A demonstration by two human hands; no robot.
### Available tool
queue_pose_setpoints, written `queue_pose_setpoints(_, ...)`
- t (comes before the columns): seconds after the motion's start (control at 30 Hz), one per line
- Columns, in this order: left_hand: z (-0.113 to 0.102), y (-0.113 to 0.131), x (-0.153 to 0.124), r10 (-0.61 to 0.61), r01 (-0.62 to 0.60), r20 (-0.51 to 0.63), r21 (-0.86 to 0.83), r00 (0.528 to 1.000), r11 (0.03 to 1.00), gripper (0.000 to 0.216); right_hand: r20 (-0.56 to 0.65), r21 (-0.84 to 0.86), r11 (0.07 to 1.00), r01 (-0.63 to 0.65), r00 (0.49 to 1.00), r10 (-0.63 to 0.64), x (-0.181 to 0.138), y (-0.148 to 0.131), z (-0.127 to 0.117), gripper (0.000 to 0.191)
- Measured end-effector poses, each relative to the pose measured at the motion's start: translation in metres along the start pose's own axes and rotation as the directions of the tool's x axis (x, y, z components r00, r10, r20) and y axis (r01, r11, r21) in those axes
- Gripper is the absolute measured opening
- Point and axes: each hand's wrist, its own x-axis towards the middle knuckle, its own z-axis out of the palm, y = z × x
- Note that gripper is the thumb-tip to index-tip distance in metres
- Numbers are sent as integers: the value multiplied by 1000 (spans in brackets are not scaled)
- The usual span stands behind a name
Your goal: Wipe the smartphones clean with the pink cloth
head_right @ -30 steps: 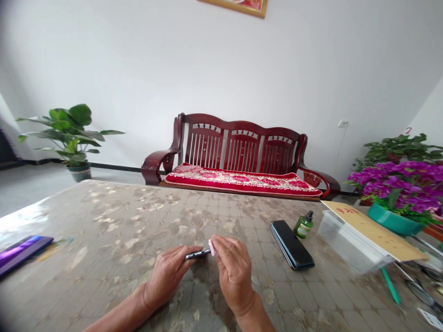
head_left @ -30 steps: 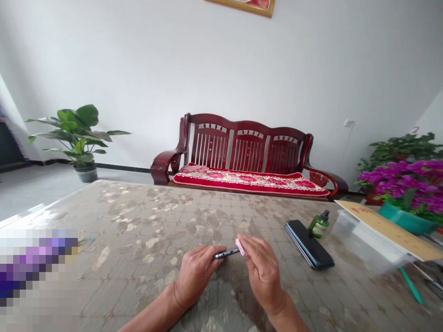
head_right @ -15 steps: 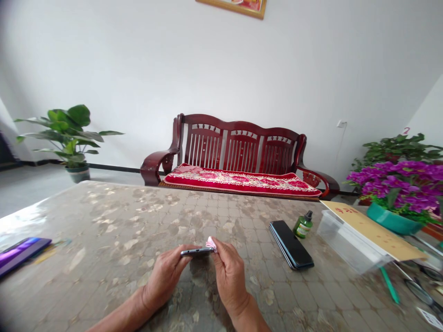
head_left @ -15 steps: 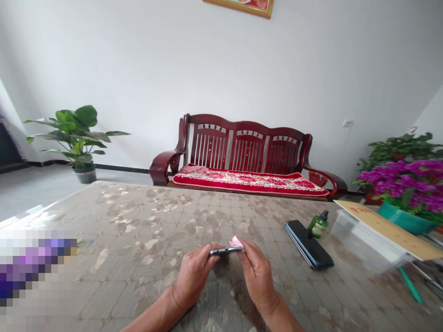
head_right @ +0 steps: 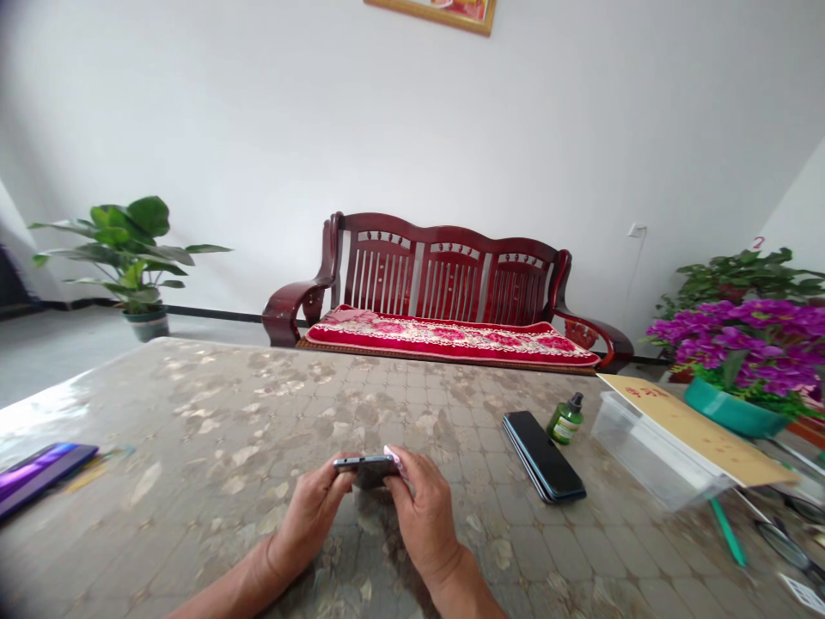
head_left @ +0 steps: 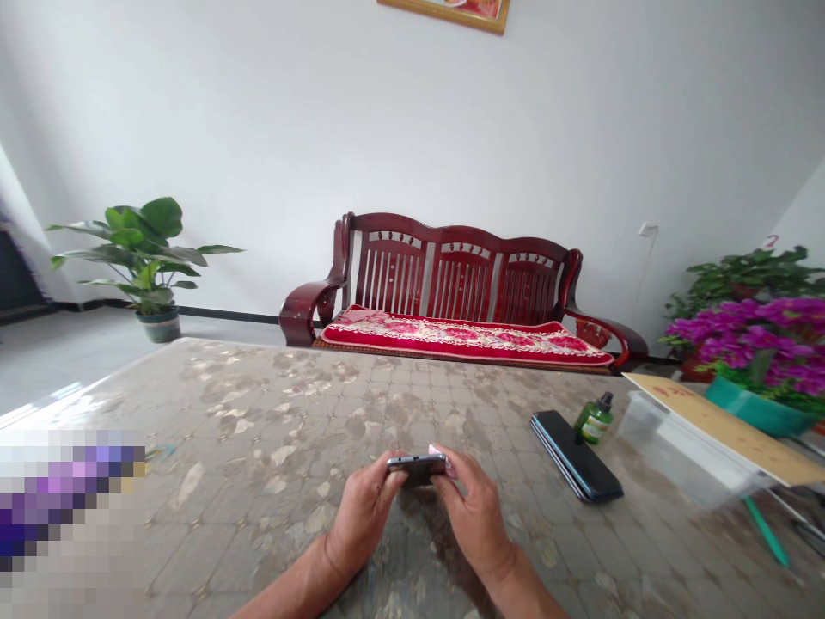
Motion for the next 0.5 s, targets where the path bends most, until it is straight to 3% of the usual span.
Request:
queue_pose_setpoints(0.13,3,-4,1,-27,27,-3,-37,1000,999,32,37,-83,993,87,996,-84,8,-4,-8,23)
queue_pose_setpoints(0.23,1,-3,2,21,-22,-11,-28,1000,999,28,77,-168,972,167,985,-156,15,-8,-18,23)
queue_pose_setpoints(0.37,-4,2,3,156,-154,-33,54,987,987,20,158,-264,924,277,957,-241,21,-9,-29,26)
queue_pose_setpoints(0.5,-7,7,4,344,-340,11,192,939,921,19,232,-310,890,335,934,-271,22,-9,-34,25)
